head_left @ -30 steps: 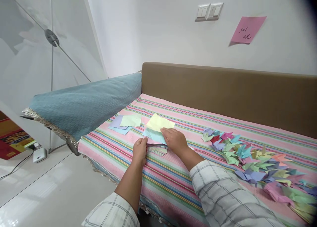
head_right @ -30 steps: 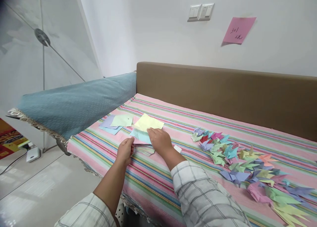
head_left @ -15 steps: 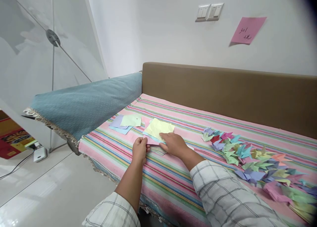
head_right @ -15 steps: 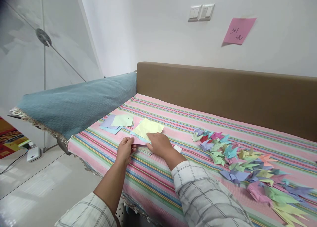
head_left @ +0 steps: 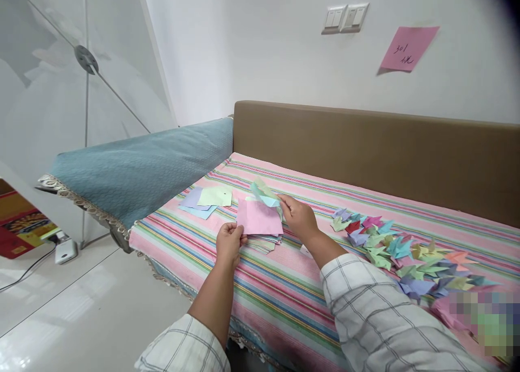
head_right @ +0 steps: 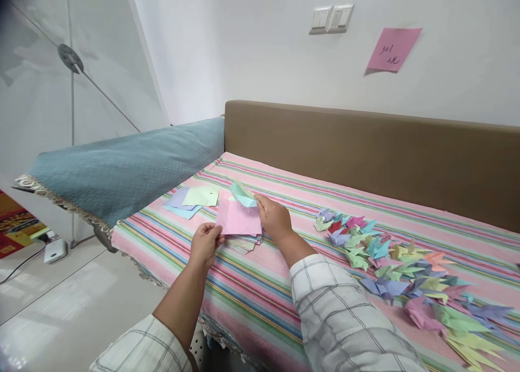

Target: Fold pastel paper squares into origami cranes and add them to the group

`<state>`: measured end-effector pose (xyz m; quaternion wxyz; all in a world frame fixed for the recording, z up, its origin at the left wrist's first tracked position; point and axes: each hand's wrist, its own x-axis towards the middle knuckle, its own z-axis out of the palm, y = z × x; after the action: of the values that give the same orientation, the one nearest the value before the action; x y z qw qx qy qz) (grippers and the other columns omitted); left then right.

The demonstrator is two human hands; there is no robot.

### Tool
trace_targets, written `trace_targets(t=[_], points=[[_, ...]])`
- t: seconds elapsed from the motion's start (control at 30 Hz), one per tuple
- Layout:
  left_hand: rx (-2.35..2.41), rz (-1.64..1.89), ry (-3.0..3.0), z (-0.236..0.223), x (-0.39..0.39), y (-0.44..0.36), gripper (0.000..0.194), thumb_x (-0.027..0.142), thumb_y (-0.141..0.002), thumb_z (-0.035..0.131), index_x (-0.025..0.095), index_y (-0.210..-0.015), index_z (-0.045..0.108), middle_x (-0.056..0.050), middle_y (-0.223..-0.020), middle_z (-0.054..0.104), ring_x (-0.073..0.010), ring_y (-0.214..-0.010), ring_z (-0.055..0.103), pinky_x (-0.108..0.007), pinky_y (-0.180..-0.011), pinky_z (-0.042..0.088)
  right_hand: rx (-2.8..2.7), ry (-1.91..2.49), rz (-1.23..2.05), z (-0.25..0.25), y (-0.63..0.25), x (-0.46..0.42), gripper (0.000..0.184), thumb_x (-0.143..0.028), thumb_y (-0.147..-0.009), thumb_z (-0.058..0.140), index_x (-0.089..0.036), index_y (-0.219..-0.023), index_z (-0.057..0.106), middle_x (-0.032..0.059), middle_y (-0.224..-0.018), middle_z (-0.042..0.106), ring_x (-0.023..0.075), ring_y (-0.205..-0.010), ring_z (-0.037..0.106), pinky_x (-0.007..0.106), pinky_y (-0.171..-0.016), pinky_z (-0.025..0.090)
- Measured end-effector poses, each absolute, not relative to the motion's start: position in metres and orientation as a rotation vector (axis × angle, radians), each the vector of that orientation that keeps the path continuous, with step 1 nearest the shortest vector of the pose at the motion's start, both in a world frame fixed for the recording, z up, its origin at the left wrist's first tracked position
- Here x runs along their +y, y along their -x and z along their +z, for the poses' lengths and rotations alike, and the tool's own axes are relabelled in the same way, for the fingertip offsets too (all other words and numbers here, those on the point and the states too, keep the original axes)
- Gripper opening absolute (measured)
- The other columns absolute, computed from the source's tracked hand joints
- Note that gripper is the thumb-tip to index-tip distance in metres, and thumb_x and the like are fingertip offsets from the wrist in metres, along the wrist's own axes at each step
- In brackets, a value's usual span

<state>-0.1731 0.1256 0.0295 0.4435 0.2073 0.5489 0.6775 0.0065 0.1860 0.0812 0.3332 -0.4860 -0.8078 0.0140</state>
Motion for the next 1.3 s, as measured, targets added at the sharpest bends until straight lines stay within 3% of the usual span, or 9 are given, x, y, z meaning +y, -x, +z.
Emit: trace_targets(t=[0.13, 0.27, 0.43, 0.6, 0.67, 0.77, 0.9, 1.13, 1.3], points=[[1.317, 1.668, -0.445, 0.032, 0.126, 0.175, 0.022, 0.020, -0.062, 0.069, 0.016, -0.073, 0.049, 0.005, -0.051, 0.053, -0.0056, -0.044, 0.052, -0.015, -0.044, 0.045, -2.441, 0.929, -0.065, 0.070, -0.007, 0.182, 0.033, -0.024, -0.091, 0.038, -0.024, -0.117, 0.058, 0.0010, -0.116, 0.064, 0.0154, -0.107, 0.057, 0.028, -0.091, 0.043], [1.291, 1.639, -0.348, 0.034, 0.126, 0.176, 0.023, 0.036, -0.073, 0.061, 0.016, -0.077, 0.051, 0.002, -0.058, 0.056, -0.0064, -0.042, 0.052, -0.018, -0.041, 0.046, -2.598, 0.721, -0.025, 0.057, -0.005, 0.177, 0.030, -0.026, -0.091, 0.038, -0.022, -0.111, 0.060, 0.0031, -0.115, 0.064, 0.0151, -0.111, 0.054, 0.031, -0.095, 0.041], [1.259, 1.644, -0.375, 0.036, 0.125, 0.173, 0.028, 0.025, -0.065, 0.071, 0.018, -0.078, 0.047, 0.002, -0.065, 0.057, -0.0063, -0.048, 0.054, -0.016, -0.044, 0.047, -2.639, 0.763, -0.015, 0.057, -0.001, 0.169, 0.046, -0.048, -0.079, 0.056, -0.020, -0.115, 0.057, 0.0077, -0.112, 0.064, 0.0216, -0.105, 0.056, 0.037, -0.090, 0.043], [1.282, 1.681, -0.547, 0.033, 0.127, 0.173, 0.023, 0.038, -0.072, 0.059, 0.018, -0.080, 0.052, 0.001, -0.068, 0.053, -0.0087, -0.053, 0.051, -0.021, -0.048, 0.046, -2.482, 1.099, 0.062, 0.057, 0.007, 0.167, 0.033, -0.031, -0.091, 0.037, -0.025, -0.119, 0.054, 0.0041, -0.103, 0.068, 0.0181, -0.093, 0.061, 0.028, -0.077, 0.046], [1.553, 1.716, -0.861, 0.030, 0.127, 0.176, 0.020, 0.034, -0.074, 0.056, 0.020, -0.088, 0.058, -0.002, -0.079, 0.054, -0.0125, -0.065, 0.053, -0.026, -0.059, 0.049, -2.326, 1.254, 0.142, 0.057, 0.006, 0.172, 0.034, -0.029, -0.092, 0.032, -0.026, -0.117, 0.056, 0.0025, -0.095, 0.070, 0.0174, -0.084, 0.063, 0.026, -0.068, 0.046], [1.983, 1.501, -1.465, 0.026, 0.125, 0.176, 0.038, 0.020, -0.072, 0.055, 0.027, -0.108, 0.062, -0.008, -0.105, 0.051, -0.0223, -0.094, 0.051, -0.040, -0.085, 0.043, -2.149, 1.316, 0.198, 0.062, 0.001, 0.181, 0.034, -0.031, -0.092, 0.033, -0.026, -0.116, 0.056, 0.0021, -0.093, 0.070, 0.0179, -0.081, 0.064, 0.025, -0.065, 0.045], [2.258, 1.113, -1.756, 0.026, 0.122, 0.171, 0.038, 0.020, -0.076, 0.052, 0.033, -0.110, 0.063, -0.010, -0.118, 0.042, -0.0316, -0.111, 0.040, -0.050, -0.091, 0.035, -1.985, 1.355, 0.085, 0.082, -0.010, 0.194, 0.037, -0.031, -0.092, 0.030, -0.022, -0.118, 0.055, 0.0037, -0.092, 0.070, 0.0188, -0.078, 0.063, 0.025, -0.064, 0.043], [2.297, 1.062, -1.859, 0.025, 0.124, 0.174, 0.027, 0.023, -0.077, 0.055, 0.031, -0.099, 0.069, -0.009, -0.114, 0.046, -0.0297, -0.109, 0.042, -0.046, -0.091, 0.035, -2.200, 1.261, -0.319, 0.094, -0.012, 0.207, 0.043, -0.026, -0.093, 0.027, -0.022, -0.132, 0.045, 0.0076, -0.091, 0.068, 0.0210, -0.085, 0.059, 0.027, -0.070, 0.041], [2.227, 1.148, -1.979, 0.023, 0.126, 0.180, 0.015, 0.029, -0.076, 0.061, 0.032, -0.085, 0.072, -0.006, -0.098, 0.056, -0.0269, -0.101, 0.049, -0.043, -0.087, 0.037, -2.391, 1.326, -0.303, 0.068, -0.004, 0.207, 0.051, -0.026, -0.091, 0.029, -0.026, -0.142, 0.024, 0.0052, -0.083, 0.068, 0.0203, -0.074, 0.061, 0.027, -0.063, 0.040]])
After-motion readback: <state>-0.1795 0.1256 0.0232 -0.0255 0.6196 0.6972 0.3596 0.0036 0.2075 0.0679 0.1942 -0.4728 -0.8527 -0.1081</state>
